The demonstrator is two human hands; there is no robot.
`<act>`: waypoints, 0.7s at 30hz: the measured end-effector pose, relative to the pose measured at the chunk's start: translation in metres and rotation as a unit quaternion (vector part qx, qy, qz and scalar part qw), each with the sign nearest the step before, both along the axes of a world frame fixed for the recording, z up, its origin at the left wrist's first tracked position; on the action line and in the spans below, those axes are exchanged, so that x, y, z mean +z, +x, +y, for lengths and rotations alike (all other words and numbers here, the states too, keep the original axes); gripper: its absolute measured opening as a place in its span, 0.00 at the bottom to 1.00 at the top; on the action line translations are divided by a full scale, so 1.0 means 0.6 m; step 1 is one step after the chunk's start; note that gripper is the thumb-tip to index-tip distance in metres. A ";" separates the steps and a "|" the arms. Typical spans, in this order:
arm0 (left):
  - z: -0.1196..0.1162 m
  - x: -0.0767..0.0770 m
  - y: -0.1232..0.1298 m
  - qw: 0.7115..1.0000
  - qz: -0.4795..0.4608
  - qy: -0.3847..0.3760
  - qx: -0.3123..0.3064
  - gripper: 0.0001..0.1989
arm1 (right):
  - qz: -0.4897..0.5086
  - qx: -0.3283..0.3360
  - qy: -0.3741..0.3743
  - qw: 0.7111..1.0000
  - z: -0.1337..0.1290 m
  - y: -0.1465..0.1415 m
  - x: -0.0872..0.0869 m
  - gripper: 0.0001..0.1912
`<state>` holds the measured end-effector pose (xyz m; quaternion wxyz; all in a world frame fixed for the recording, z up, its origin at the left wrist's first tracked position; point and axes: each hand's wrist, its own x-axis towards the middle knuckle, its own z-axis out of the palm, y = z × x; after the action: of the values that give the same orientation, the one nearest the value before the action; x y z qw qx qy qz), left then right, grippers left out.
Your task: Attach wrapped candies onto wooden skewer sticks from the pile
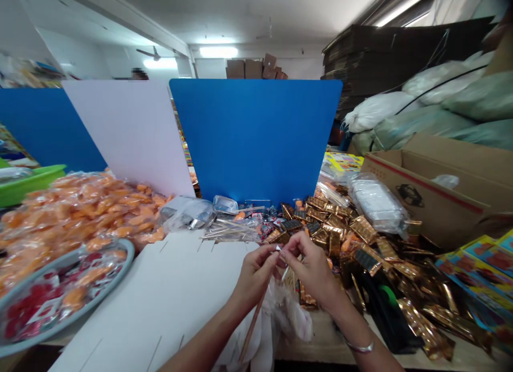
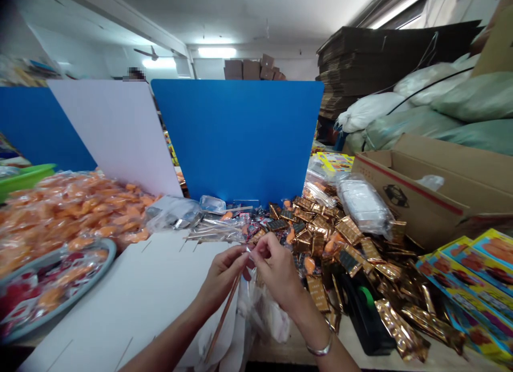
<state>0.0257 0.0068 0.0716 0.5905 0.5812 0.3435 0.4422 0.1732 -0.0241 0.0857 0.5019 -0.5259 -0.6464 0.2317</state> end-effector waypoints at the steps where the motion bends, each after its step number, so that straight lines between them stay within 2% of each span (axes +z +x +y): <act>1: 0.000 0.005 0.001 1.000 -0.003 0.004 0.014 0.13 | -0.023 -0.001 0.012 1.000 -0.001 0.000 -0.002 0.04; 4: 0.000 0.014 0.001 0.999 -0.006 -0.006 0.037 0.10 | -0.095 -0.038 0.105 0.989 -0.006 -0.001 -0.009 0.04; 7: 0.001 0.012 0.001 0.997 -0.032 -0.059 0.024 0.10 | -0.150 -0.103 0.231 0.956 -0.014 0.000 -0.012 0.05; 9: 0.000 0.010 0.002 0.996 -0.053 -0.077 0.015 0.10 | -0.174 -0.101 0.260 0.944 -0.016 0.002 -0.008 0.08; 12: -0.004 0.010 0.003 0.997 -0.049 -0.067 -0.004 0.10 | -0.175 -0.041 0.205 0.962 -0.014 0.008 0.000 0.10; 15: -0.012 0.015 0.001 0.999 -0.014 -0.022 -0.020 0.09 | -0.151 0.005 0.128 0.980 -0.014 0.010 0.004 0.11; 17: -0.018 0.018 -0.001 0.999 0.024 0.031 -0.020 0.09 | -0.187 0.013 0.117 0.975 -0.019 0.003 0.004 0.11; 21: -0.030 0.016 -0.003 0.982 0.129 0.140 0.004 0.09 | -0.304 -0.006 0.138 0.943 -0.025 0.002 -0.005 0.13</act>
<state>0.0242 -0.0111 0.0810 0.4519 0.7091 0.3538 0.4095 0.1743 -0.0390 0.0827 0.3509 -0.5008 -0.7905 -0.0343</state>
